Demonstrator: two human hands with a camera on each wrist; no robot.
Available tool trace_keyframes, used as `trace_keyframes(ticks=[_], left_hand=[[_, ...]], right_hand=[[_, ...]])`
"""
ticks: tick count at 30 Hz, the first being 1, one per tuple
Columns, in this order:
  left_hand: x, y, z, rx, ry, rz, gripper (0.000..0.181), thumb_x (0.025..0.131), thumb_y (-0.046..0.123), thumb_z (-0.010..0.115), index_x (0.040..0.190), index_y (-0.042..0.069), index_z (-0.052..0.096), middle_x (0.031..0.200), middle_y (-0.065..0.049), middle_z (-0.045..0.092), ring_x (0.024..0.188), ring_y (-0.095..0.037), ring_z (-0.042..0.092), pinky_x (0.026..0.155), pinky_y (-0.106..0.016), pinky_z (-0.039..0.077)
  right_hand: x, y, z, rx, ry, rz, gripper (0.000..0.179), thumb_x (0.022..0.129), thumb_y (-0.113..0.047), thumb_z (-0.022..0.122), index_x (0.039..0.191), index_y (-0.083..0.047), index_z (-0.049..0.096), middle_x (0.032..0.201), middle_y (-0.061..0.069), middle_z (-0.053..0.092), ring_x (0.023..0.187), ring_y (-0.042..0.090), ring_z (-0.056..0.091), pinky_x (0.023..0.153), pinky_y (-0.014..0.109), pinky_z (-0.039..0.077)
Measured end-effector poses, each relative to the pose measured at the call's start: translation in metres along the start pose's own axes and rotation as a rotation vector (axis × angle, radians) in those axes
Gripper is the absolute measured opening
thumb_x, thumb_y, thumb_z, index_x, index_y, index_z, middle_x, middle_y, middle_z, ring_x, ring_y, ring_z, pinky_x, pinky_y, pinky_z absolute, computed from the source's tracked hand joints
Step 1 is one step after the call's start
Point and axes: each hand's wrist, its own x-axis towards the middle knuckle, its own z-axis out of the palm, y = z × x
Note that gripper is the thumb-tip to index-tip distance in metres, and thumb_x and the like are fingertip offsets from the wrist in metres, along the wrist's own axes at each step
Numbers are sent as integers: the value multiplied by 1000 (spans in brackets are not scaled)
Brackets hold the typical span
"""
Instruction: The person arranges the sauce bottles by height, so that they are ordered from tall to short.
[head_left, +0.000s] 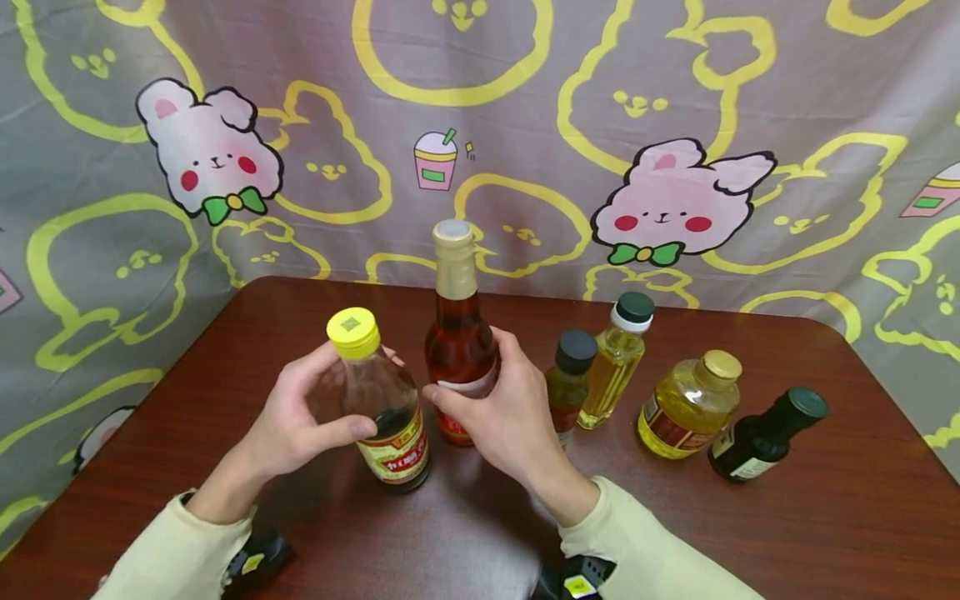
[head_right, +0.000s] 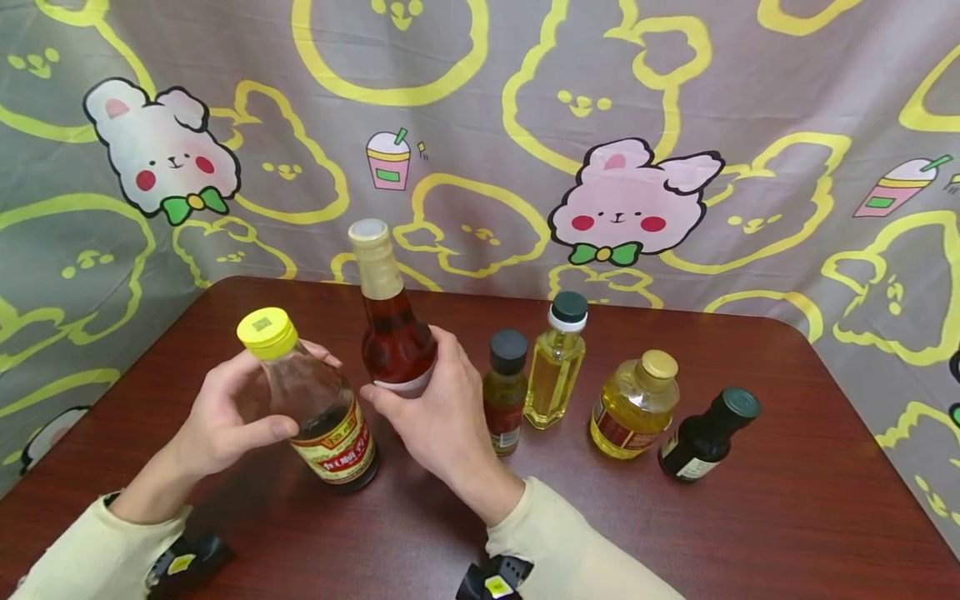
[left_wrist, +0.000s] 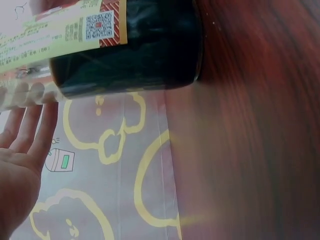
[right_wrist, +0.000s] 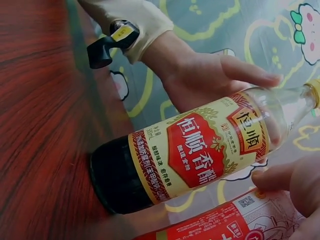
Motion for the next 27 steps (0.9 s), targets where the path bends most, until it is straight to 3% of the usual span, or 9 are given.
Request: trace_keyframes(ticks=[10,20,27], left_hand=[[-2,-1,-5,95,4,-36,73,66,-10,87,134,-6,61,127,11,73,99,-5,68,79,-22,54],[0,2,-4,111,3,-58,75,64,-10,87,135,-5,61,126,10,73,101,-5,69,79,-22,55],[0,3,-4,102,4,-59,75,65,-11,88,135,-6,61,128,10,73,104,-5,69,83,-21,55]], right_hand=[[2,4,5,17,60,-76,73,77,-30,96,138,-14,59,122,3,75,106,20,73,90,42,62],[15,-1,8,73,75,-83,72,79,-29,96,140,-15,60,123,3,75,106,20,73,88,42,63],[35,-7,16,124,91,-30,74,80,-30,95,143,-17,59,125,2,74,109,21,72,91,43,62]])
